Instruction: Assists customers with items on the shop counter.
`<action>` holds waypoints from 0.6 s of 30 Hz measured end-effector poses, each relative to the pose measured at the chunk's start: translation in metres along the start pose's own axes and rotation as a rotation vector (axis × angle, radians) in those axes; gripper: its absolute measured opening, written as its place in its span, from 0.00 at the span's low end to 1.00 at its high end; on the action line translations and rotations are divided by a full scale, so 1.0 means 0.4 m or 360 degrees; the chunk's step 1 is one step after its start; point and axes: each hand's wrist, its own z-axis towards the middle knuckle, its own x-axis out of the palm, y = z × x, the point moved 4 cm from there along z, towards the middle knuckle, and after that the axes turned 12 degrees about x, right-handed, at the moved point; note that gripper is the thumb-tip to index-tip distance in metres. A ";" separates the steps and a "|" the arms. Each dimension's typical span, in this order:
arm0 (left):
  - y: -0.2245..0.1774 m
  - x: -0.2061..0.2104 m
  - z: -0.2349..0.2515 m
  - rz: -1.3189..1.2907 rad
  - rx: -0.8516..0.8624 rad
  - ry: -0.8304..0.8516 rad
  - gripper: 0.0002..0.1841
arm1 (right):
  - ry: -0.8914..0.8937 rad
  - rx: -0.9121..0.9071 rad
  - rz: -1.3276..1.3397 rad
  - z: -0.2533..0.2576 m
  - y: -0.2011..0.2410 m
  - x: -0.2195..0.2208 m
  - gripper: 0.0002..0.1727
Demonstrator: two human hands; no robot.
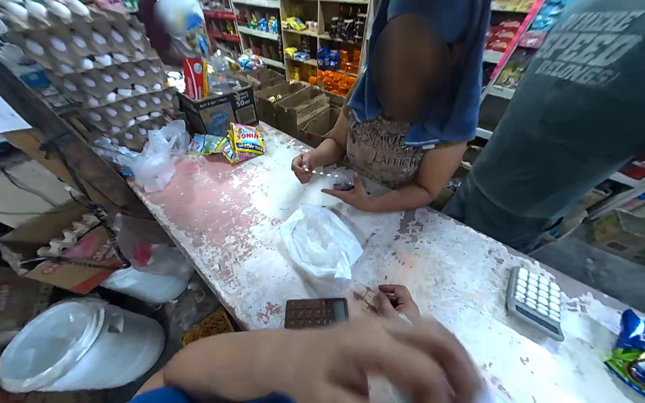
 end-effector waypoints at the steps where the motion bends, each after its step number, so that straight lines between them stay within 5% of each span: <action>1: 0.050 -0.065 -0.045 0.0501 -0.0113 0.0050 0.24 | -0.0003 -0.0004 -0.0009 0.001 0.004 -0.002 0.14; 4: 0.224 -0.275 -0.243 0.1798 -0.0888 0.0150 0.16 | -0.0017 -0.0015 -0.0017 0.001 0.007 -0.001 0.14; 6: 0.288 -0.404 -0.388 0.2140 -0.1274 0.0027 0.17 | -0.0021 -0.0026 -0.0042 0.003 0.004 0.002 0.14; 13: 0.277 -0.577 -0.625 0.2050 -0.1235 -0.1295 0.17 | -0.0053 -0.0036 -0.0023 -0.003 0.002 0.006 0.14; 15: 0.278 -0.581 -0.634 0.2030 -0.1223 -0.1377 0.18 | -0.0065 -0.0048 -0.0027 -0.005 0.002 0.007 0.13; 18: 0.292 -0.565 -0.626 0.2044 -0.1404 -0.1120 0.22 | -0.0074 -0.0047 -0.0043 -0.007 0.001 0.010 0.13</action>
